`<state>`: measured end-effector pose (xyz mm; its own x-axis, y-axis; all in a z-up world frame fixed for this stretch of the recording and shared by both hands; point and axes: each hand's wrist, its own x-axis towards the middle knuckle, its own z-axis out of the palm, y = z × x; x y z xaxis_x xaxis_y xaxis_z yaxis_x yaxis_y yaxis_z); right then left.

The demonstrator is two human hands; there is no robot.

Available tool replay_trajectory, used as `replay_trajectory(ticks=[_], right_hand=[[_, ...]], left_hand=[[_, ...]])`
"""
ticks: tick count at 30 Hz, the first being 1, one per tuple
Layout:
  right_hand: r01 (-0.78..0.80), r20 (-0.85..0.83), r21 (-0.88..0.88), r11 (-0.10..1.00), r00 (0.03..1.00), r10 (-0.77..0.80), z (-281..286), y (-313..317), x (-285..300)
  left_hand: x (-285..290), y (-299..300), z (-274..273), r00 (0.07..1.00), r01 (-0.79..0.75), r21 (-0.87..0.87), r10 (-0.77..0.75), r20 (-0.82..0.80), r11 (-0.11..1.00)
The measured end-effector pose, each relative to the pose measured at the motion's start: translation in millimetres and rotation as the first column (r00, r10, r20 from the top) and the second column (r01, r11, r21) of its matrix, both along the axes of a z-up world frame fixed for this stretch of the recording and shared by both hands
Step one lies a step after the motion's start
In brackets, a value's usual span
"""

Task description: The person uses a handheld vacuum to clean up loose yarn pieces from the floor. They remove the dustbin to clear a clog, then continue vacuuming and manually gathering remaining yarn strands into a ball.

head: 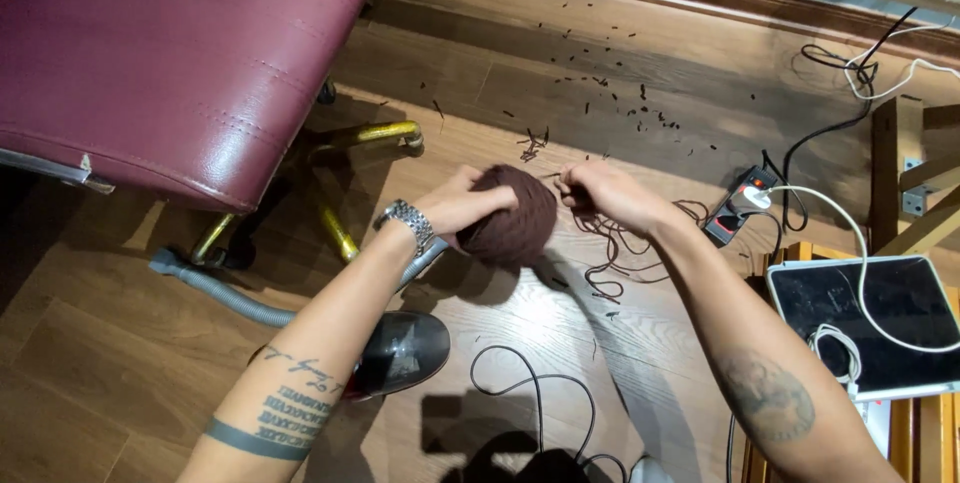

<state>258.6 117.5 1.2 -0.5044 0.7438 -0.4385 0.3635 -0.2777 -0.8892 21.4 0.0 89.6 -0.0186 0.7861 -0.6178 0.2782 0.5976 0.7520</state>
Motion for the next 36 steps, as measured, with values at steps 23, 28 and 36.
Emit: replay_trajectory(ticks=[23, 28, 36], right_hand=[[-0.693, -0.103, 0.164, 0.702, 0.696, 0.711, 5.0, -91.5, -27.0], [-0.463, 0.223, 0.544, 0.700, 0.884, 0.411, -56.3, 2.6, 0.3], [-0.653, -0.032, 0.364, 0.665, 0.704, 0.709, -26.3, -105.1, -34.8]], left_hand=[[-42.4, 3.5, -40.0, 0.784, -0.014, -0.028, 0.028, 0.621, 1.000], [-20.6, -7.8, 9.7, 0.947, 0.319, -0.061, -0.316, 0.054, 0.946], [-35.2, -5.4, 5.3, 0.648, -0.269, -0.012, 0.190, 0.738, 0.963]])
